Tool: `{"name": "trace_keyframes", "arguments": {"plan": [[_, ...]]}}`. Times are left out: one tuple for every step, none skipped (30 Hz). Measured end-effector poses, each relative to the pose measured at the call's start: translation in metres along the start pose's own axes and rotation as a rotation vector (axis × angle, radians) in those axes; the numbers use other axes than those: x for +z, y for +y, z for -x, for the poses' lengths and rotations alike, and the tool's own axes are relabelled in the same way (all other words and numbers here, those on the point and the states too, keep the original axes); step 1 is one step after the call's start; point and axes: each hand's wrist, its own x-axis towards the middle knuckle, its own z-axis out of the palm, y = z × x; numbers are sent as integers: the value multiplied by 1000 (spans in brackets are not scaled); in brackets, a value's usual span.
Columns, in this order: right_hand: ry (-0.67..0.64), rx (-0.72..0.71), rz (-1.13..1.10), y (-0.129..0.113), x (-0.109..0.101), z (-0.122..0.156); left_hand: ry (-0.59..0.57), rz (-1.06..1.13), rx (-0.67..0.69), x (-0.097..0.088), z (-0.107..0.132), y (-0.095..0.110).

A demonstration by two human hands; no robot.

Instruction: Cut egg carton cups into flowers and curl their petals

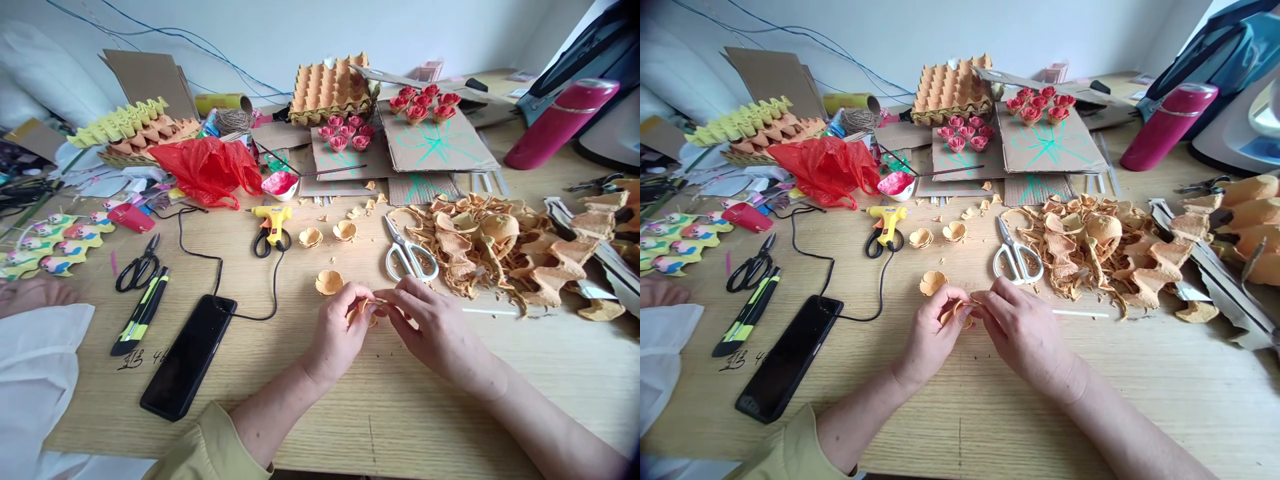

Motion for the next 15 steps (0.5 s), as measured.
{"name": "trace_keyframes", "arguments": {"plan": [[-3,11,-20,0,0,0,5,-14,14,0,0,0],[-6,17,-30,0,0,0,8,-32,26,0,0,0],[-8,20,-34,0,0,0,10,-53,35,0,0,0],[-10,24,-35,0,0,0,14,-74,44,0,0,0],[-11,28,-37,1,-1,0,17,-95,49,-1,0,0],[-13,32,-43,1,-1,0,20,-112,52,-1,0,0],[-14,38,-53,0,-1,0,22,-123,52,-1,0,1],[-14,42,-63,0,-1,0,23,-127,49,-1,0,1],[-12,47,-72,0,0,0,24,-125,46,-1,0,0],[-10,50,-78,0,0,0,25,-120,42,-1,0,0],[-8,50,-81,0,0,0,26,-114,38,-1,0,0],[-7,50,-80,0,0,0,27,-108,33,-1,0,-1],[-5,49,-76,0,1,0,27,-102,27,-1,0,-2],[-6,50,-72,0,1,0,25,-94,21,0,0,-2],[-7,53,-68,1,1,0,22,-83,14,0,0,-3]]}}
